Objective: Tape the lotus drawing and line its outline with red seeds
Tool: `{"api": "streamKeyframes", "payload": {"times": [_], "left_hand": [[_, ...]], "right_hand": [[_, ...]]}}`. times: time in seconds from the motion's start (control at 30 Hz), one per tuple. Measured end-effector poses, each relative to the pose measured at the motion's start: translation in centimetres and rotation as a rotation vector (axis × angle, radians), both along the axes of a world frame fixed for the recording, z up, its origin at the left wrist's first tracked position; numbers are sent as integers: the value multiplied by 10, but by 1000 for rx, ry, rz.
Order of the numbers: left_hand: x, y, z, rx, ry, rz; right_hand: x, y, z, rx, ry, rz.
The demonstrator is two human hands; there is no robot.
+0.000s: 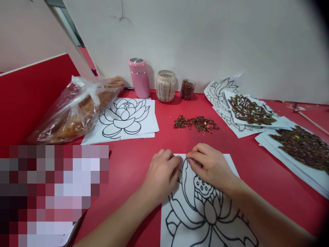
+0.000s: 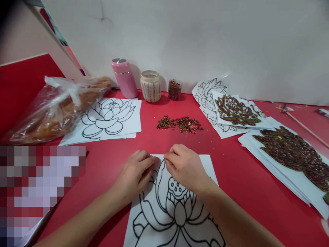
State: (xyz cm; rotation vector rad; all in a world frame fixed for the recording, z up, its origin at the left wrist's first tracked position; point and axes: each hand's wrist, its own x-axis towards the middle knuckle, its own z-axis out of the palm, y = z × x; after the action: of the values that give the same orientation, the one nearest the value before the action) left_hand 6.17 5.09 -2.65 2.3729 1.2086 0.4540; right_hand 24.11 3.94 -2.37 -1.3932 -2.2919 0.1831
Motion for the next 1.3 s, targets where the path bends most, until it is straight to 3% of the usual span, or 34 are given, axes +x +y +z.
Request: {"api": "streamKeyframes", "payload": {"times": [0.2,0.43,0.87,1.3], "left_hand": [[0,1,1,-13,5,8],[0,1,2,-16,18,9],[2,1,3,11,62,-22],[4,0,4,24,115,-24]], "right_hand": [[1,0,1,-32,58,-8],[5,0,1,-39,252,-137],[-1,3,4,-39,27,-177],[-4,3,2,-33,27,-171]]}}
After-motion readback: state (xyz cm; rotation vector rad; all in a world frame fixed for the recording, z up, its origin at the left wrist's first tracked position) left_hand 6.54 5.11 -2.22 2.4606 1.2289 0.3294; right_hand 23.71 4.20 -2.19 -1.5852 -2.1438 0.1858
